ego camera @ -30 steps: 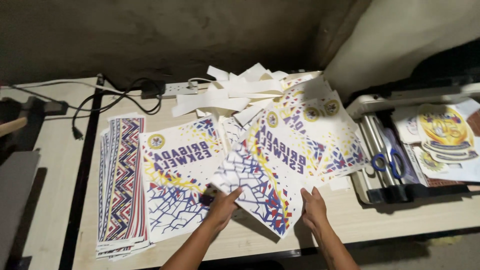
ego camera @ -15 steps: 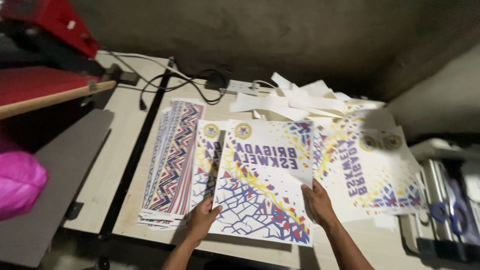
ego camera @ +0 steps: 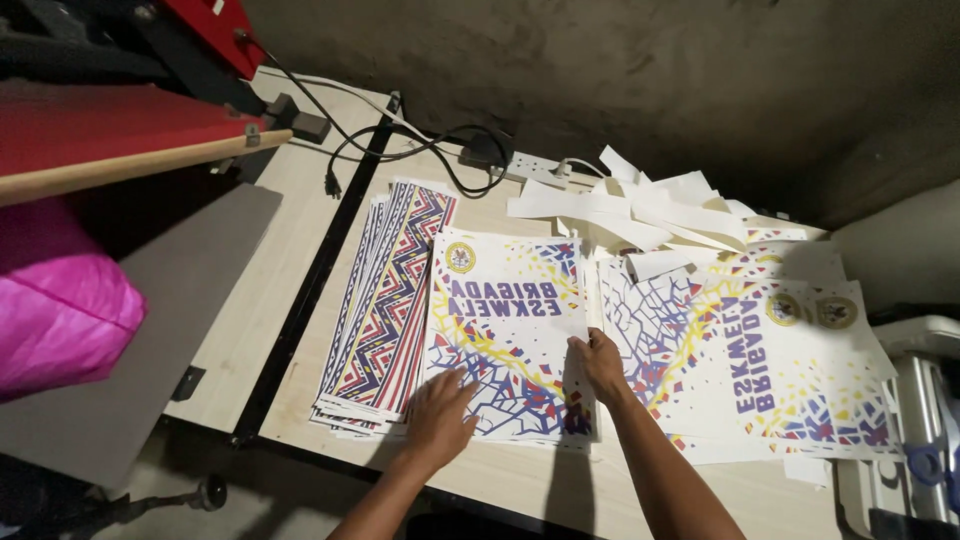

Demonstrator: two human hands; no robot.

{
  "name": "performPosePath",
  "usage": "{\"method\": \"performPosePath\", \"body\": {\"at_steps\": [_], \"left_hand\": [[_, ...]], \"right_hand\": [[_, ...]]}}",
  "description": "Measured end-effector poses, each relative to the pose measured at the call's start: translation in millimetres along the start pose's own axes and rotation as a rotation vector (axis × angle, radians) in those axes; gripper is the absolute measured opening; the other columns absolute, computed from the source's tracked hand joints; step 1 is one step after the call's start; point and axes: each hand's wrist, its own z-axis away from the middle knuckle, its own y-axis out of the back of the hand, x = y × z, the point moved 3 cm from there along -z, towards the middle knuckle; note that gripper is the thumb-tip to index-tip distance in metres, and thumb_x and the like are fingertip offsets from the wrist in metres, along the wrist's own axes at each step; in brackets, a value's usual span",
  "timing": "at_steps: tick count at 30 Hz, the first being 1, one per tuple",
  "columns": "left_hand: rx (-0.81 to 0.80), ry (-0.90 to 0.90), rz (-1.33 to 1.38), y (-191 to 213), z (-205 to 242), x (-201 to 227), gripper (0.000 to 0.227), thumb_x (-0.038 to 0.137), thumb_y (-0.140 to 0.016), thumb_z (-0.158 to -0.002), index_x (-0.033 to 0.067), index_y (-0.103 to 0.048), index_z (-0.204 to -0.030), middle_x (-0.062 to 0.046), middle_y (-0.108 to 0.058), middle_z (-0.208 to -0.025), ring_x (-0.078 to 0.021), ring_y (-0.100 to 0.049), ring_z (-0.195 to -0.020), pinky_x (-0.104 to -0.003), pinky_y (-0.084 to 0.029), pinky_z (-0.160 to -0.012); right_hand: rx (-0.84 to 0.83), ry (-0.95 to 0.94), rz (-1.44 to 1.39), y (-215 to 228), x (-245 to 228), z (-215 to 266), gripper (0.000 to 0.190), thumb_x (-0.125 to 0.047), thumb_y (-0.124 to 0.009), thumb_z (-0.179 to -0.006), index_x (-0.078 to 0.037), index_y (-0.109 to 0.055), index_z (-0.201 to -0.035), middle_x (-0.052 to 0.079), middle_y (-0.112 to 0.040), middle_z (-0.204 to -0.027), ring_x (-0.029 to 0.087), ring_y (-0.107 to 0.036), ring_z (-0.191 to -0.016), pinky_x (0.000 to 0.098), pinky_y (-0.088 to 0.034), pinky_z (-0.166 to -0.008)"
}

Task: The person sorts and stacks printed papers on a table. They separate the papers into two piles based on their designs, one with a geometric pattern and another with text and graphics.

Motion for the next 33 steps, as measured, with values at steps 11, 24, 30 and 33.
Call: {"method": "performPosePath", "body": {"at_steps": [11,24,30,33], "left_hand": [[-0.305,0.019,-0.218,-21.1,-19.6,5.5,0.064,0.031,-0.071,-0.093,0.0151,-0.045,-0.149,-0.015,-0.025,-0.163,-0.0377,-0.02,-0.151,-0.058,-0.025,-0.118],[-0.401,0.131,-0.302,-4.6,-26.1,25.4,0.061,0.034,-0.069,-0.095,0.0186,-0.047,-0.149,-0.011,-0.023,-0.166,-0.033,-0.021,-0.153,-0.051,-0.032,-0.12],[-0.378,0.167,-0.279,2.4,-27.1,36.7,0.056,0.034,-0.069,-0.095,0.0159,-0.052,-0.145,-0.011,-0.029,-0.164,-0.0314,-0.026,-0.153,-0.046,-0.036,-0.121],[-0.288,0.137,-0.224,-14.6,-38.2,45.4,0.05,0.034,-0.068,-0.096,0.0117,-0.058,-0.139,-0.013,-0.039,-0.159,-0.0316,-0.034,-0.148,-0.046,-0.037,-0.118]], "right_hand": [[0.182,0.288,0.237,60.7,30.4,14.0,0.041,-0.023,-0.068,-0.094,-0.003,-0.062,-0.129,0.018,-0.071,-0.119,0.027,-0.071,-0.105,0.0364,-0.057,-0.091],[0.115,0.737,0.646,105.7,34.5,133.4,0.037,-0.013,-0.083,-0.072,-0.005,-0.072,-0.106,0.011,-0.067,-0.114,0.031,-0.066,-0.1,0.0406,-0.055,-0.086],[0.214,0.906,0.747,100.0,68.7,118.3,0.031,-0.005,-0.078,-0.073,-0.006,-0.073,-0.104,0.008,-0.07,-0.112,0.03,-0.065,-0.103,0.0413,-0.054,-0.089],[0.255,0.843,0.776,106.2,65.5,117.7,0.023,-0.007,-0.076,-0.079,-0.008,-0.073,-0.102,0.007,-0.07,-0.106,0.029,-0.067,-0.094,0.0409,-0.055,-0.083]]}}
